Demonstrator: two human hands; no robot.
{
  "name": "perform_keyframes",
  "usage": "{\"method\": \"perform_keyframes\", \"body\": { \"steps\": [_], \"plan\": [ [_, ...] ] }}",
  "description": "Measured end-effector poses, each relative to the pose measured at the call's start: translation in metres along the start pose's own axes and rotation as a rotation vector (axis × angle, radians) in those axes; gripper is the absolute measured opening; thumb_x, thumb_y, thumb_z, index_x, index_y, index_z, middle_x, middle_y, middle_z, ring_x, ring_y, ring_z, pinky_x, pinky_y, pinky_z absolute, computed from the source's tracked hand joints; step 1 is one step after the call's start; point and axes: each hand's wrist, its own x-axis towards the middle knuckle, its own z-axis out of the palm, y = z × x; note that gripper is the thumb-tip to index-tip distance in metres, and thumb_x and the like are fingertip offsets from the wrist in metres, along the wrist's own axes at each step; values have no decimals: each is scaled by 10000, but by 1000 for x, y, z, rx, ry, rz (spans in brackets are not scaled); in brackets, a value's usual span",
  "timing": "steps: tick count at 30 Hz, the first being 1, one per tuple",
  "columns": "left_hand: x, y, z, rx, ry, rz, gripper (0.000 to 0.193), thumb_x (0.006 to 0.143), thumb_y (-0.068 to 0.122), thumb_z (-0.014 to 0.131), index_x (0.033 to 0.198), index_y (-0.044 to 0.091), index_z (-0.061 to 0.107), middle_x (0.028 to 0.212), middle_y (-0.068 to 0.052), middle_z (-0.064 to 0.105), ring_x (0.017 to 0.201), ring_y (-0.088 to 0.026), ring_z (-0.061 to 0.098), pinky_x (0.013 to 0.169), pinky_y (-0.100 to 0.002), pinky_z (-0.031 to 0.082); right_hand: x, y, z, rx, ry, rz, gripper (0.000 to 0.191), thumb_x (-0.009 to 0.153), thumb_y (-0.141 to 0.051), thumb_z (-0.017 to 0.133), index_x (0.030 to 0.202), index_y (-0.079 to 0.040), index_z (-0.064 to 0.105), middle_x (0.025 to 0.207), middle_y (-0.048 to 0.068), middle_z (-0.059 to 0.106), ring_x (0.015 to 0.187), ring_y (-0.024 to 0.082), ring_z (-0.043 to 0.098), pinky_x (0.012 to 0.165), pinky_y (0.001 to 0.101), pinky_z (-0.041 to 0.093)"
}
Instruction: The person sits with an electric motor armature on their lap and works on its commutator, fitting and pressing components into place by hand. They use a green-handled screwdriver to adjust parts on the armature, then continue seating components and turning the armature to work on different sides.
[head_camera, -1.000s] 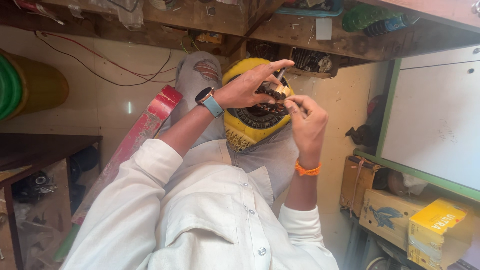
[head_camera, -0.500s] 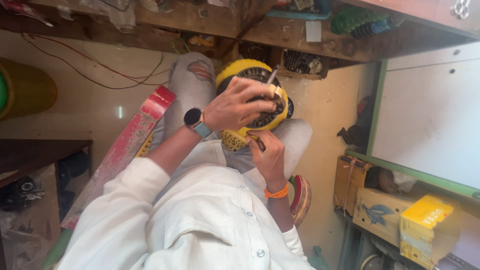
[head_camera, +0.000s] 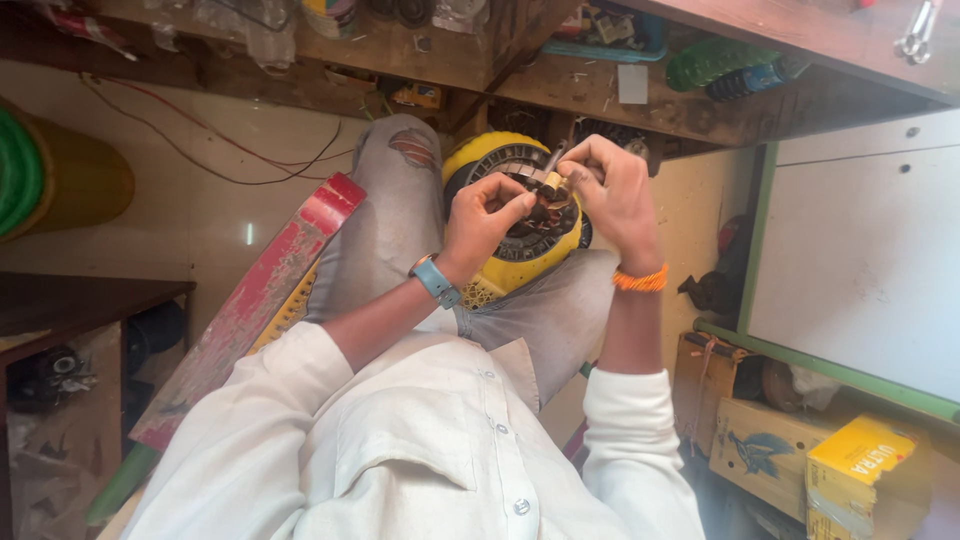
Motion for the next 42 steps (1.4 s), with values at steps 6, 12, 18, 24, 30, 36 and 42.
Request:
{"method": "perform_keyframes", "body": {
  "steps": [6, 12, 18, 24, 30, 36, 42],
  "plan": [
    [-5, -5, 10, 156, 124, -23, 144, 917, 163, 759, 908, 23, 728, 884, -19, 640, 721, -58, 571, 642, -234, 468, 29, 51, -1, 403, -316, 196, 79, 991, -103, 675, 980, -25, 677, 822, -47, 627, 712, 28, 500, 608, 208, 375],
    [-11, -3, 15, 340, 224, 122, 136, 866, 142, 781, 867, 31, 702, 973, -33, 561, 744, -104, 586, 636, -268, 505, 19, 64, 31, 589, -257, 251, 86, 957, -90, 696, 986, -12, 673, 823, -8, 675, 709, 43, 609, 608, 214, 491],
    [-9, 7, 7, 846, 219, 389, 225, 801, 135, 851, 918, 99, 663, 1047, -47, 568, 935, -245, 571, 811, -385, 474, 4, 70, 39, 272, 49, 388, 138, 927, -118, 714, 997, -4, 744, 772, 32, 702, 654, 70, 597, 575, 257, 474],
    [5, 17, -9, 941, 37, 711, 601, 794, 148, 885, 1293, 179, 550, 1338, -45, 581, 1220, -265, 540, 1021, -446, 420, -29, 87, 41, 126, 231, 449, 170, 905, -125, 725, 974, 26, 758, 727, -16, 689, 641, 36, 564, 580, 222, 442],
    [46, 31, -22, 623, -496, 438, 966, 782, 85, 884, 1569, 190, 333, 1282, -36, 708, 1209, -285, 627, 1057, -426, 463, -69, 86, 15, 403, 307, 429, 168, 944, -139, 741, 970, 27, 749, 691, -77, 553, 580, 11, 409, 511, 208, 305],
    [68, 30, -20, 544, -637, 365, 1067, 789, 39, 876, 1624, 222, 237, 1318, -76, 709, 1210, -279, 692, 1095, -438, 490, -76, 49, -7, 574, 290, 393, 131, 917, -95, 748, 980, 20, 745, 683, -90, 535, 539, -12, 360, 467, 197, 233],
    [69, 28, -20, 508, -631, 293, 1117, 778, 56, 887, 1623, 241, 181, 1414, -122, 647, 1190, -272, 718, 1091, -453, 484, -56, 18, -12, 425, 267, 351, 110, 924, -70, 744, 991, 17, 759, 731, -56, 599, 573, 1, 396, 495, 206, 267]
  ]
}}
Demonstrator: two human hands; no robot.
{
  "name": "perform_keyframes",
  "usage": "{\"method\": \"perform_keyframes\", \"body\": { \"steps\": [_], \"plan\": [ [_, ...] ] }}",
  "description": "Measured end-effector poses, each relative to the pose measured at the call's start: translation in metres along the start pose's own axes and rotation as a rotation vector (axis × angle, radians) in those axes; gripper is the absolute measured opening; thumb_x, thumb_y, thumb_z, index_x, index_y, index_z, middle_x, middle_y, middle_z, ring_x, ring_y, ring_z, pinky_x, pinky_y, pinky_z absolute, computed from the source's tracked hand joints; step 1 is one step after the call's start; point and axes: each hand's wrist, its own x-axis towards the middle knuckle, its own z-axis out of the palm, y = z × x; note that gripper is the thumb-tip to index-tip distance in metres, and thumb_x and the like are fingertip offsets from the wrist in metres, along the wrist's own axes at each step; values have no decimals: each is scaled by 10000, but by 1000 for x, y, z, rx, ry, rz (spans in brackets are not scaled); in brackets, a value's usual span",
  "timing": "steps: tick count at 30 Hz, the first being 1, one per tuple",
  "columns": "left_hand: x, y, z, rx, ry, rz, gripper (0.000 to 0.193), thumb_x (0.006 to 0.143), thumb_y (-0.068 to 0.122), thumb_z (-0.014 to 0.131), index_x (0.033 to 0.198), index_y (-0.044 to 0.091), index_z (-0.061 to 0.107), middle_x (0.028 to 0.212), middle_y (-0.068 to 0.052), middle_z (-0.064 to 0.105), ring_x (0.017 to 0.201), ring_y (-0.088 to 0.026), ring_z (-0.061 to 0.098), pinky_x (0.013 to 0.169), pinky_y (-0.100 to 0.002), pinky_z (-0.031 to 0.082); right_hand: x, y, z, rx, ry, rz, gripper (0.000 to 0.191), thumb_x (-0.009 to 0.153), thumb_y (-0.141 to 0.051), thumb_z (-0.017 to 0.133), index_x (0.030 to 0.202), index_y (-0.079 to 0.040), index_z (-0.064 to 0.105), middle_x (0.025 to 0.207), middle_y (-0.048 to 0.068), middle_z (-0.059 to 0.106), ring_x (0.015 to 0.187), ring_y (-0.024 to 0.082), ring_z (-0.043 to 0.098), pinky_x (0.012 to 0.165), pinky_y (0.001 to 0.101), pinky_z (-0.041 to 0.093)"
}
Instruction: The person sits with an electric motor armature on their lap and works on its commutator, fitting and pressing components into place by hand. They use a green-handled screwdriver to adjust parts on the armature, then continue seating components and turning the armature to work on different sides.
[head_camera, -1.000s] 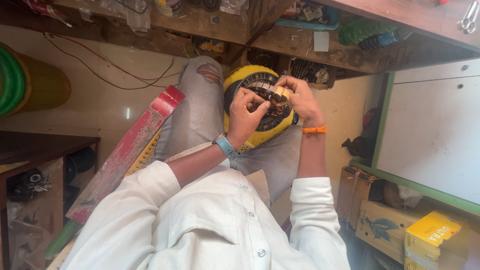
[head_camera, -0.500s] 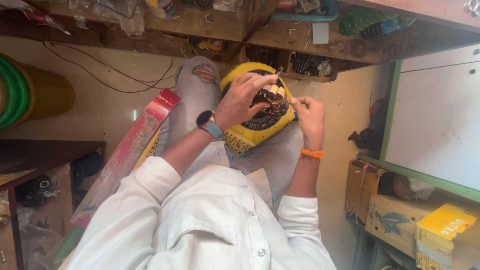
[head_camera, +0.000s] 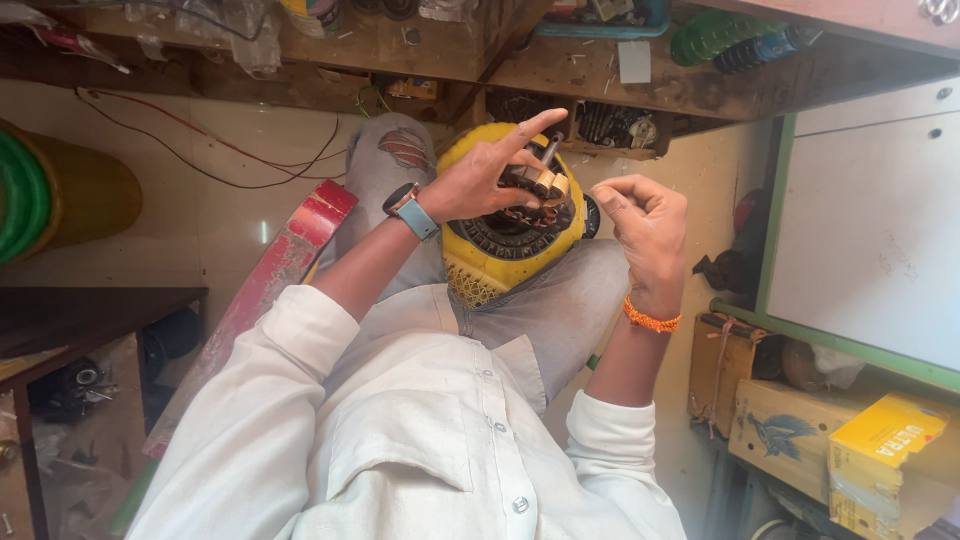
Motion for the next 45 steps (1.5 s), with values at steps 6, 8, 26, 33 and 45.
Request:
{"method": "perform_keyframes", "body": {
  "steps": [6, 8, 26, 33, 45],
  "plan": [
    [-3, -2, -2, 0, -2, -43, 1100, 810, 100, 891, 1625, 267, 172, 1173, -102, 775, 1214, -296, 689, 1044, -450, 496, -30, 6, 25, -240, -109, -235, 103, 946, -61, 715, 1010, 17, 734, 893, 28, 724, 806, 98, 638, 715, 255, 497],
    [-3, -4, -1, -21, 4, -18, 1066, 809, 90, 880, 1616, 266, 205, 1185, -106, 770, 1205, -297, 701, 1050, -447, 502, -42, 19, 42, -375, -77, -313, 99, 939, -63, 715, 1003, 13, 720, 899, 78, 728, 802, 167, 668, 720, 293, 515],
    [-71, 13, 28, 479, 212, 403, 205, 829, 161, 825, 1027, 151, 771, 1208, 27, 678, 1108, -197, 553, 965, -349, 450, -77, 31, 72, -526, 25, -627, 76, 897, -46, 739, 953, -13, 699, 848, 117, 653, 730, 300, 631, 676, 393, 501],
    [-59, 13, 48, -45, 497, -133, 82, 897, 94, 785, 963, 53, 761, 862, -35, 746, 700, -101, 629, 633, -262, 490, -34, -26, 50, -621, 79, -612, 82, 946, -65, 738, 945, 5, 694, 878, 115, 650, 745, 260, 621, 697, 364, 474],
    [-44, 12, 67, -382, 672, -417, 121, 917, 128, 738, 905, 8, 746, 764, -25, 733, 626, -39, 657, 529, -211, 531, 80, 19, 36, -200, -333, -42, 125, 954, -101, 719, 1001, 5, 764, 810, -27, 678, 688, 37, 519, 599, 224, 398]
  ]
}}
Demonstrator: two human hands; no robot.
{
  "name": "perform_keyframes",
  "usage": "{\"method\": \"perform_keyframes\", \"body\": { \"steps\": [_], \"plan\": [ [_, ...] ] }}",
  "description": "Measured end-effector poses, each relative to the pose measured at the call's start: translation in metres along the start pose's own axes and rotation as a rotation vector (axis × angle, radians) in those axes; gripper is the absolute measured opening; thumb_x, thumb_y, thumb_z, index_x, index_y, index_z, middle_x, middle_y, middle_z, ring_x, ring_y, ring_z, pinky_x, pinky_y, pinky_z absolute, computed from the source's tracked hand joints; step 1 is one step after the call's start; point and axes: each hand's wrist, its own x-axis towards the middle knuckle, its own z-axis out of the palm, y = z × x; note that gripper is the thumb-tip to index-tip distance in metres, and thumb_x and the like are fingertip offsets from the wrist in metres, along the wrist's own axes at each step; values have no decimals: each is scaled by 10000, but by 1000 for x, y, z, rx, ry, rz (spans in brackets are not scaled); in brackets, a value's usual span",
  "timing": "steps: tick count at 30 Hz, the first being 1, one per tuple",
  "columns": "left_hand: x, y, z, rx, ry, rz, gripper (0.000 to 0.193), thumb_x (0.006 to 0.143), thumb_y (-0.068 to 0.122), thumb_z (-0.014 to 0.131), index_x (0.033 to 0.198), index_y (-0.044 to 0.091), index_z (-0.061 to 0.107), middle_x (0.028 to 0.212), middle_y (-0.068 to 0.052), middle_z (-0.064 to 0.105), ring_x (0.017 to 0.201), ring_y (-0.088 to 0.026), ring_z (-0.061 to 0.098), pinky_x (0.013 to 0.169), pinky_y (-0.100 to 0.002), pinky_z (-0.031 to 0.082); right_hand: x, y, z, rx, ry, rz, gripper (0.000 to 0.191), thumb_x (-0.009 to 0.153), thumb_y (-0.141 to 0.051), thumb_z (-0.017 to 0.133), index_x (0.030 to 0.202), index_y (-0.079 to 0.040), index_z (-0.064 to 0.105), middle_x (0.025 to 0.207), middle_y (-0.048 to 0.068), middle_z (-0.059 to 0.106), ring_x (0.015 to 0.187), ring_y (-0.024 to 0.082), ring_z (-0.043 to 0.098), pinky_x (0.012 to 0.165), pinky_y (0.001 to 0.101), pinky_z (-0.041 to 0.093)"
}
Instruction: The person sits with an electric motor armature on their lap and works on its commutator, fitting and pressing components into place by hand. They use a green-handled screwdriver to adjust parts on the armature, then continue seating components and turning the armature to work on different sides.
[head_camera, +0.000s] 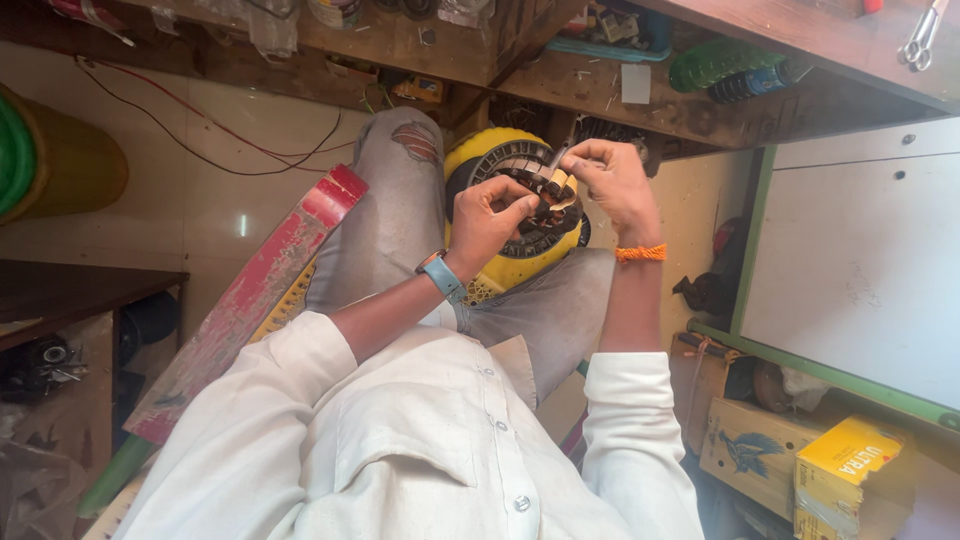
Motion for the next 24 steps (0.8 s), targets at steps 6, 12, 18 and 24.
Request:
{"method": "perform_keyframes", "body": {
  "steps": [6, 12, 18, 24],
  "plan": [
    [-2, -5, 7, 221, 114, 81, 158, 895, 153, 781, 855, 25, 698, 725, -57, 736, 612, -100, 690, 572, -273, 538, -16, 29, 9, 154, 72, 159, 124, 917, -88, 679, 981, -22, 762, 761, -45, 686, 610, 1, 548, 533, 187, 403],
    [-6, 12, 1, 737, 166, 489, 352, 796, 178, 870, 1041, 124, 623, 1056, -82, 675, 954, -256, 626, 848, -402, 467, -42, 54, 10, 321, 242, 229, 109, 917, -101, 740, 977, -14, 769, 701, -49, 619, 524, 5, 419, 457, 197, 292],
    [35, 36, -16, 632, -328, 790, 874, 787, 153, 879, 1505, 178, 380, 1257, -11, 716, 1121, -239, 626, 1023, -423, 396, -51, 67, 3, 315, 295, 302, 116, 916, -129, 749, 971, -27, 756, 678, -91, 570, 527, -20, 438, 460, 171, 308],
    [66, 40, -22, 553, -666, 553, 1032, 827, 81, 870, 1633, 232, 243, 1160, -27, 764, 1126, -271, 655, 1023, -405, 489, -79, 52, -19, 608, 270, 123, 148, 920, -108, 752, 977, 26, 727, 656, -84, 511, 497, -1, 351, 445, 188, 235]
  ]
}}
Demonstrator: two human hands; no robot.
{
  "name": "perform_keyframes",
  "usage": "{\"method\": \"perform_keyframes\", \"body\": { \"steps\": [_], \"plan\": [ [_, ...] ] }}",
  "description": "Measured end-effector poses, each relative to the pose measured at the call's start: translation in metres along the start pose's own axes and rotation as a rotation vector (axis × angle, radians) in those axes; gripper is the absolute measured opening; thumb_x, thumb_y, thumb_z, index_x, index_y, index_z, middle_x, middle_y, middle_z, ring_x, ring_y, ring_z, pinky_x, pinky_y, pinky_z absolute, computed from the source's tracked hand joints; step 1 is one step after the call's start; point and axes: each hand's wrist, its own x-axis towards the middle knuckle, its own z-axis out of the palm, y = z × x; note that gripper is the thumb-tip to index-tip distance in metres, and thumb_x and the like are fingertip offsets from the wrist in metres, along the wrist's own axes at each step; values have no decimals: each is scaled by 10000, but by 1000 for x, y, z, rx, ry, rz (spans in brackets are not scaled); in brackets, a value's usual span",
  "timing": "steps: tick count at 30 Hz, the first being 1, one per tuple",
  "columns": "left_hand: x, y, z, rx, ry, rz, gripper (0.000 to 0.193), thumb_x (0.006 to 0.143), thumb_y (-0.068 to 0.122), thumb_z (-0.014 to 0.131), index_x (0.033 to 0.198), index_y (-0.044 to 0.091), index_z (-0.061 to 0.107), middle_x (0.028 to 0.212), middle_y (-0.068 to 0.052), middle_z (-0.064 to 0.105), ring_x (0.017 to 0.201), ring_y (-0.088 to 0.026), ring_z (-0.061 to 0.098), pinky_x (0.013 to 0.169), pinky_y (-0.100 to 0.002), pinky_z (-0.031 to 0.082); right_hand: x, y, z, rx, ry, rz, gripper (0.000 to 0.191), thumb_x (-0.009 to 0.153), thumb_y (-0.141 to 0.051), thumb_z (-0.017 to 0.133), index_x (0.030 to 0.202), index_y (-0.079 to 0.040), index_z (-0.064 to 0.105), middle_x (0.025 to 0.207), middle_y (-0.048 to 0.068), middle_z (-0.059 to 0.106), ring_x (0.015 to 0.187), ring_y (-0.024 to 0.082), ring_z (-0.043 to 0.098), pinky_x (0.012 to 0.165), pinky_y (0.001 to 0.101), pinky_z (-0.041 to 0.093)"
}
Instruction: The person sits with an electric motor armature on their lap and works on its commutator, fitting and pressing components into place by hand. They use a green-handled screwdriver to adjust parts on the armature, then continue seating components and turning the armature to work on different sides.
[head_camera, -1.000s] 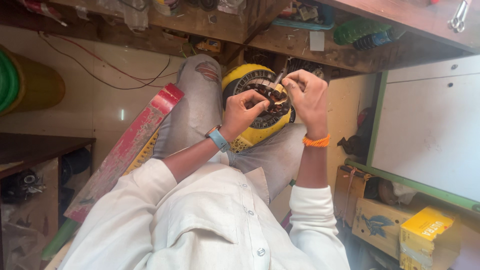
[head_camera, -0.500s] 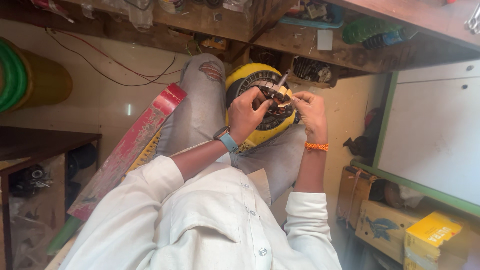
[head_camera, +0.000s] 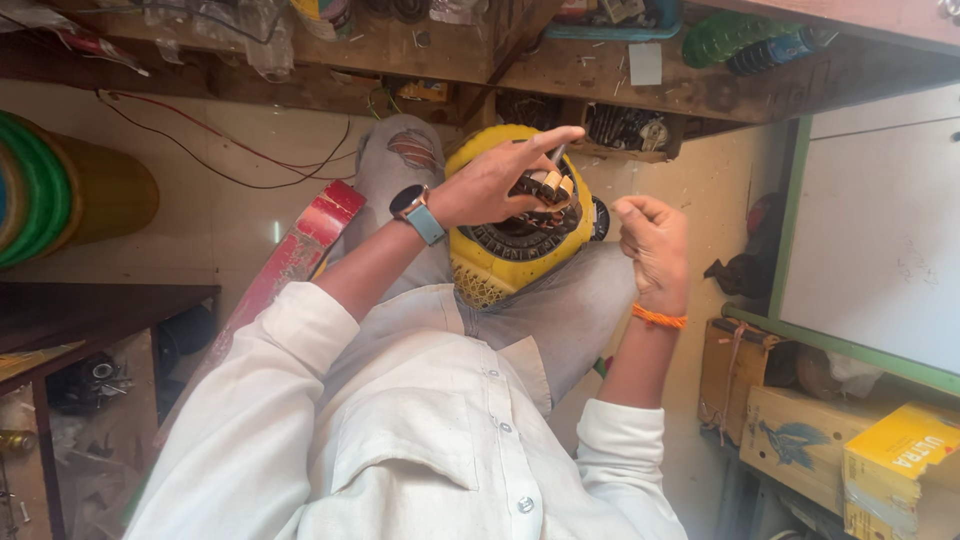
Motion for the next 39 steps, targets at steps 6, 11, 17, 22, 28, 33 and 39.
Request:
{"method": "perform_keyframes", "body": {
  "steps": [6, 11, 17, 22, 28, 33, 39],
  "plan": [
    [4, -11, 7, -131, -6, -6, 1067, 820, 81, 889, 1628, 236, 209, 1133, -71, 776, 1171, -294, 693, 1041, -431, 509, -12, -28, 11, -127, -12, -88, 160, 932, -103, 752, 996, 41, 724, 710, -72, 558, 549, -2, 393, 487, 201, 266],
    [5, -8, 5, -129, -10, -60, 1080, 822, 95, 890, 1627, 250, 187, 1125, -95, 769, 1161, -289, 700, 1018, -432, 512, -14, -53, 39, -260, 27, -99, 136, 923, -106, 754, 989, 13, 748, 695, -69, 548, 543, -6, 371, 477, 199, 245],
    [3, -10, 5, -139, 1, -8, 1086, 809, 73, 879, 1629, 222, 184, 1151, -95, 737, 1131, -282, 689, 1013, -425, 508, -56, -28, 65, -580, 64, -263, 105, 952, -96, 744, 1006, -7, 758, 766, -57, 611, 657, 21, 461, 568, 212, 358],
    [4, -13, 3, -116, 4, 73, 973, 812, 9, 848, 1610, 215, 330, 1132, -70, 703, 1092, -264, 676, 1016, -417, 509, -65, 31, 99, -924, 117, -656, 91, 951, -96, 738, 986, -17, 711, 863, 110, 719, 723, 208, 675, 678, 317, 511],
    [-18, 0, -4, 197, 233, 256, 781, 755, 18, 819, 1453, 205, 522, 1342, -100, 591, 1253, -291, 529, 1058, -395, 476, -73, 59, 110, -822, 236, -661, 69, 959, -46, 710, 982, 6, 670, 887, 149, 722, 752, 269, 696, 688, 347, 536],
    [-61, 15, 19, 329, 223, 348, 362, 800, 137, 841, 1133, 194, 712, 1308, -6, 624, 1205, -227, 512, 1008, -389, 422, -94, 34, 103, -844, -26, -632, 86, 900, -13, 709, 983, 2, 692, 904, 150, 723, 769, 297, 696, 698, 364, 537],
    [-63, 11, 52, -65, 423, -70, 125, 869, 150, 810, 972, 111, 750, 957, 25, 741, 896, -144, 603, 785, -285, 518, -82, -26, 100, -985, 11, -753, 42, 926, -4, 687, 963, -24, 689, 920, 125, 705, 839, 310, 710, 754, 376, 549]
  ]
}}
